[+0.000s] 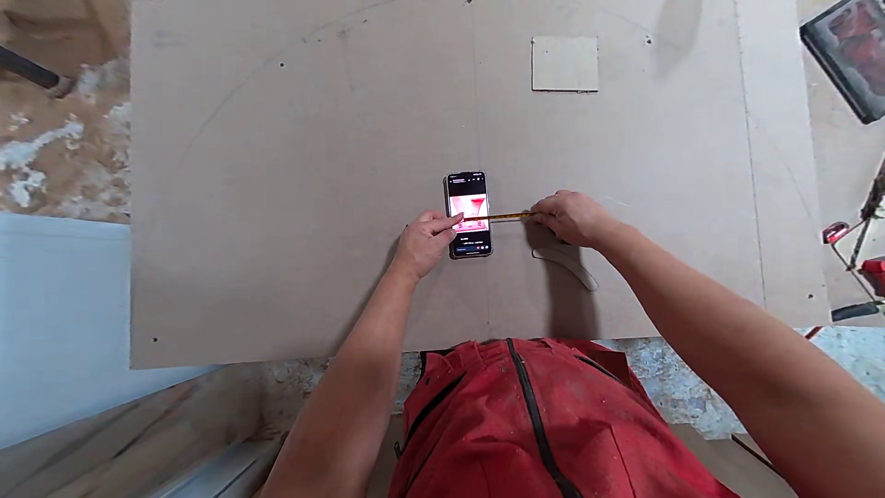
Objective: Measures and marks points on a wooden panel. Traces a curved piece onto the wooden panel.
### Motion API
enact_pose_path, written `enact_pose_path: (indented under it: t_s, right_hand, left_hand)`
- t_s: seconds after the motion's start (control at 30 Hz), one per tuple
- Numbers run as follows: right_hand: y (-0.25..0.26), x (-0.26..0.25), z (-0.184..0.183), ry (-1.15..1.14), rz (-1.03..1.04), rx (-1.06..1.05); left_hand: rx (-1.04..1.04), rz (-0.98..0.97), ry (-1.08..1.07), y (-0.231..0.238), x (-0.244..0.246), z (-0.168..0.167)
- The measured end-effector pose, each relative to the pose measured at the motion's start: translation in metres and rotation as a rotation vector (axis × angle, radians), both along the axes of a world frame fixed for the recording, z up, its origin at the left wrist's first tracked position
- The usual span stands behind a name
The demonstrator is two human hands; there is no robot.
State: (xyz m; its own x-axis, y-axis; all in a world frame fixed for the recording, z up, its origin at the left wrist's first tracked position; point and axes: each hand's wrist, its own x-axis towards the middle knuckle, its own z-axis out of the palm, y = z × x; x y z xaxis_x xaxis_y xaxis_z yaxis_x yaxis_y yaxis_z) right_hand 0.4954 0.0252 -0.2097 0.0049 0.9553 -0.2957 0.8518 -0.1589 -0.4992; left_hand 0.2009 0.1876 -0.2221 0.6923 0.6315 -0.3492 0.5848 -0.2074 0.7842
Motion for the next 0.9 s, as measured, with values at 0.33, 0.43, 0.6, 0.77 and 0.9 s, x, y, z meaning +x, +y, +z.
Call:
enact_pose_path:
  t_s: [0.33,0.43,0.6,0.77,0.9]
  right_hand:
    - [-0.0005,-0.0015,0.0005,-0.008,0.007,0.014]
    - [-0.0007,-0.0021,0.0004,-0.011,-0.003,0.01]
    - [-0.0014,-0.0011,-0.0017,-0.011,0.01,0.046]
    - [-0.0004,-0.0008,-0.0005,-0.021,0.012,0.015]
    - [0.0009,-0.0019,0.0032,-0.017,0.006,0.008]
  left_hand:
    - [0.039,-0.01,0.006,-0.001,-0.0003,-0.0012]
    - [0.031,0.001,-0.008,-0.0022,-0.0004,-0.0008]
    - [0.033,-0.012,-0.007,-0.0027,-0.0003,-0.0022]
    - [0.032,0.003,-0.029,-0.0044,-0.0001,-0.0027]
    - [0.039,0.0,-0.046,-0.0049,-0.0006,-0.0033]
